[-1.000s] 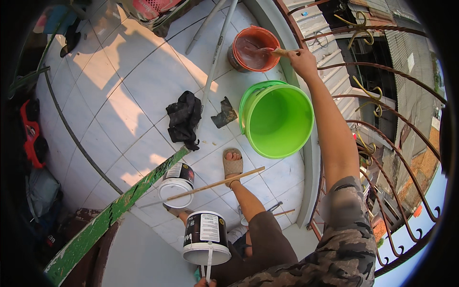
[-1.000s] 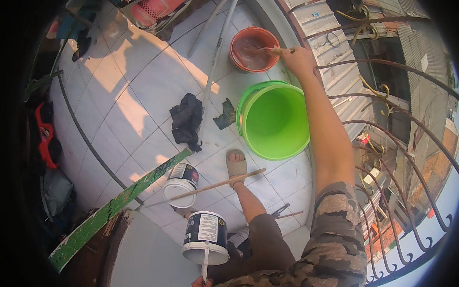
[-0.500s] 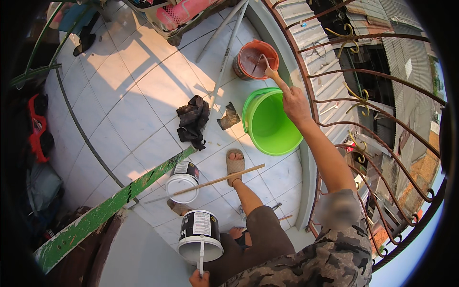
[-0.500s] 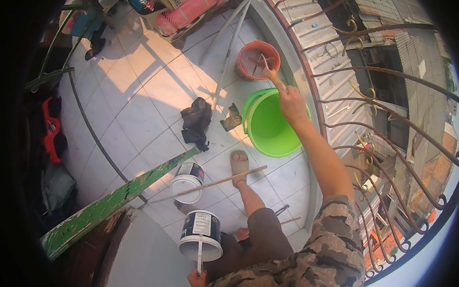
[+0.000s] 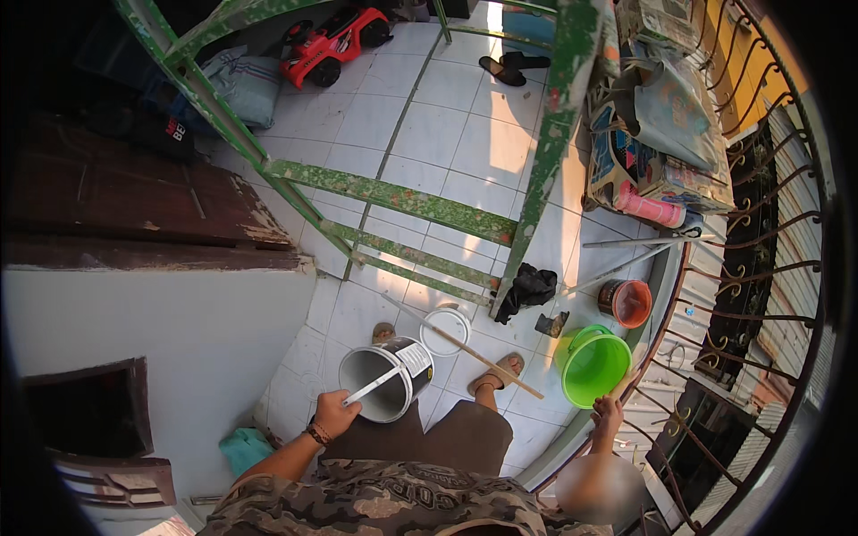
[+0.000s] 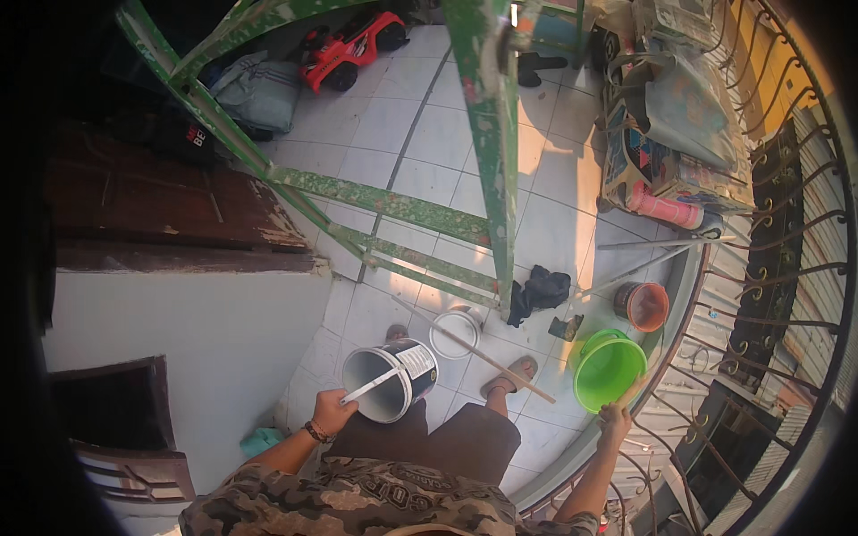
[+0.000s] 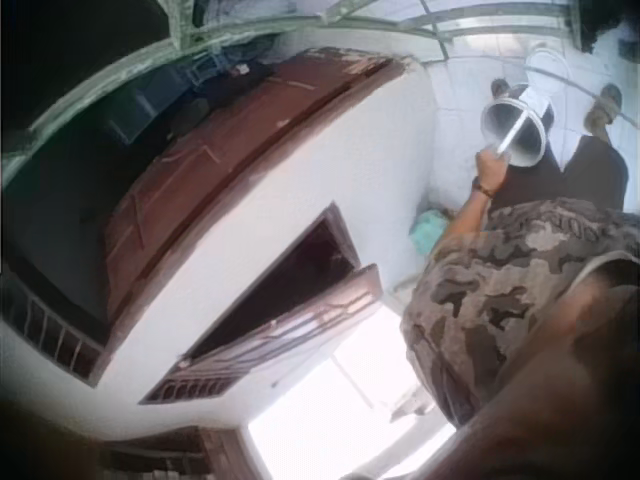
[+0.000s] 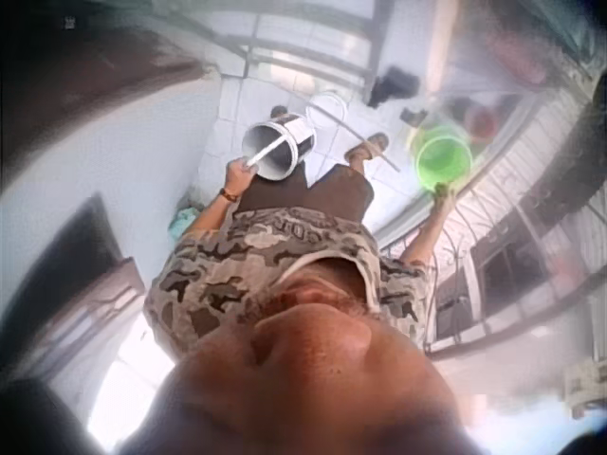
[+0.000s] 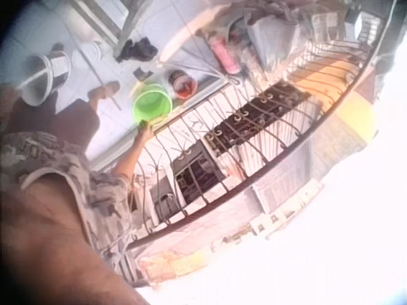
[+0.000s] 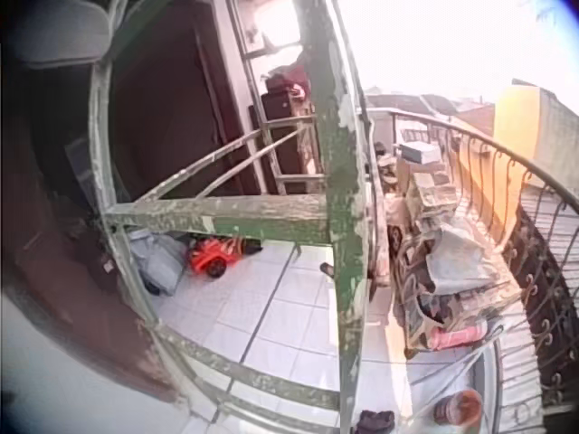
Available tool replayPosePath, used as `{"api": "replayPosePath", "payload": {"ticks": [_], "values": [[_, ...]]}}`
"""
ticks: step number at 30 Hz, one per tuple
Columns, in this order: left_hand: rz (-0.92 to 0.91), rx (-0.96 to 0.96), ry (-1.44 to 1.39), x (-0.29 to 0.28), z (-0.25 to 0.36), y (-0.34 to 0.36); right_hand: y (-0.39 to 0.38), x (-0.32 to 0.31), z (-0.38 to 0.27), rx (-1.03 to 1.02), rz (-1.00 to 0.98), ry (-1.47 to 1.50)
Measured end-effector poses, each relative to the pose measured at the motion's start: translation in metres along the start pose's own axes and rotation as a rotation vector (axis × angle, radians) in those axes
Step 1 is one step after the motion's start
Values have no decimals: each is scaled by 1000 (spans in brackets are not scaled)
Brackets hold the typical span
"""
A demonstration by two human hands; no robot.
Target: The person stirs a grey liquid in a bucket using a wooden stick on a tiled balcony. They then pour the liquid into a smaller container and carry it into a cluttered room, placing it on the floor.
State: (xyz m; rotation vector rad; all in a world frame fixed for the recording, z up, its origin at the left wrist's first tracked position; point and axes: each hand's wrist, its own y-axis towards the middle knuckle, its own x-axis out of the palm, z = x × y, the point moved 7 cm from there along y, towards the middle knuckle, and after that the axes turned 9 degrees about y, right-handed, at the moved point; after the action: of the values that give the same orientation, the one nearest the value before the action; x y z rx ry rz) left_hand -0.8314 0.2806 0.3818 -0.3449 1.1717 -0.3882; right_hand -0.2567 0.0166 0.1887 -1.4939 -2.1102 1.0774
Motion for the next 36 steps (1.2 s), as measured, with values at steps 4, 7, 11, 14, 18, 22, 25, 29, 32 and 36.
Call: {"api": "replayPosePath", "payload": {"ticks": [4,7,11,14,18,22,25,29,32,36], "values": [[100,72,-125,-67,-27,33,-149,49,110,602,-248,81],[150,22,-267,-117,-54,39,-254,133,145,726,-345,-190],[187,-37,-307,-171,-85,63,-337,243,118,381,-426,-367],[199,-113,-296,-224,-106,95,-364,293,83,132,-626,-500],[225,-206,-429,-298,-133,146,-429,359,19,-249,-823,-464],[273,-298,-736,-369,-164,187,-485,503,-43,-632,-1012,-904],[274,-363,-958,-412,-180,215,-517,614,-67,-842,-1111,-954],[263,-435,-1123,-454,-194,293,-577,715,-108,-676,-1252,-700],[217,-471,-1161,-471,-213,368,-589,797,-117,-529,-1240,-580],[118,-488,-986,-468,-250,493,-577,921,-130,-390,-1131,-480]]}}
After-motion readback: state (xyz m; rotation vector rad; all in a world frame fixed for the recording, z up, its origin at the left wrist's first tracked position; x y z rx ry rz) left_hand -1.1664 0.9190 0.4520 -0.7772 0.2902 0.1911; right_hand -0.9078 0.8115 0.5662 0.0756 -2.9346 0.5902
